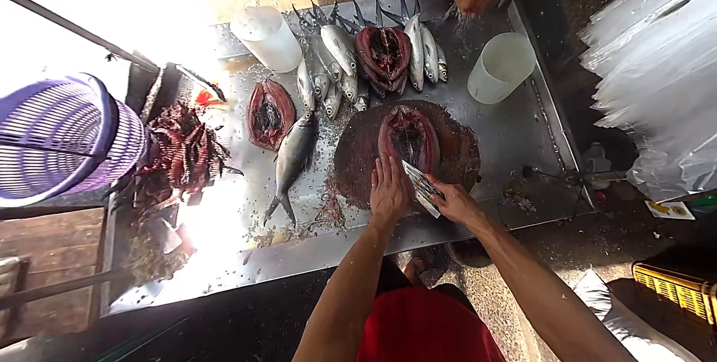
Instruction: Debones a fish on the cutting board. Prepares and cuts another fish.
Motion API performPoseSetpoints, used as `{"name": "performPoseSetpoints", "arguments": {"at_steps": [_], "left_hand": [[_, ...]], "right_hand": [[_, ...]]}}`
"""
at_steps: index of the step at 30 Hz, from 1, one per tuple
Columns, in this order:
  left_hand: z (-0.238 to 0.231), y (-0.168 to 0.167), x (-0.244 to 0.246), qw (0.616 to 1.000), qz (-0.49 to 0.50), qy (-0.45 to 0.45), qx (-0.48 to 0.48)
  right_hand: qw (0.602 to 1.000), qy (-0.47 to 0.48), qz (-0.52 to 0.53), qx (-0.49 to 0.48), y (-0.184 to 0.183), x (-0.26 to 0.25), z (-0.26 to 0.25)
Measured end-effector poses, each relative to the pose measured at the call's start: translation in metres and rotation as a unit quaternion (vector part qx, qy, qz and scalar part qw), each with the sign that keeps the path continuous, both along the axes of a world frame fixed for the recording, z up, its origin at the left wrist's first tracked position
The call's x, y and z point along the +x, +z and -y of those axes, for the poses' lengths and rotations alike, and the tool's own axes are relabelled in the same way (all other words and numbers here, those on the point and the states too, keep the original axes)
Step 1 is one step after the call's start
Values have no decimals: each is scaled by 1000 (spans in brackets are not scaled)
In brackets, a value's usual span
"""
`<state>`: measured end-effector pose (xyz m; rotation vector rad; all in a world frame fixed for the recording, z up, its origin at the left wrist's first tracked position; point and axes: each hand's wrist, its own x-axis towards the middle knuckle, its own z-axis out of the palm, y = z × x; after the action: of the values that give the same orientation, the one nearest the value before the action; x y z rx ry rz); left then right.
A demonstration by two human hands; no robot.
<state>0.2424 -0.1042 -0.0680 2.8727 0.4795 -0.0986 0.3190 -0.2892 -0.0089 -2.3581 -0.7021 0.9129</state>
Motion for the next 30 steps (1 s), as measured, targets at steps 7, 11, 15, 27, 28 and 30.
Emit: {"name": "performPoseSetpoints", "arguments": {"at_steps": [7,11,15,27,28,30], "left_hand": [[0,0,-3,1000,5,-7,-9],[-1,0,-2,1000,10,-3,-6],[-2,0,-2,1000,-4,-11,-19],[-65,28,18,966,80,-239,-52],[-65,24,13,963,85,-250,-58],[-55,17,-7,960,79,-258,-71]], "right_hand": [[1000,8,-1,7,-7,2,-2],[999,25,-24,4,-3,19,-15],[999,32,-25,-25,3,14,-13],[965,33,91,-242,82,-101,-52],[966,29,92,-239,83,-106,-40],[970,23,65,-231,84,-113,-5]]}}
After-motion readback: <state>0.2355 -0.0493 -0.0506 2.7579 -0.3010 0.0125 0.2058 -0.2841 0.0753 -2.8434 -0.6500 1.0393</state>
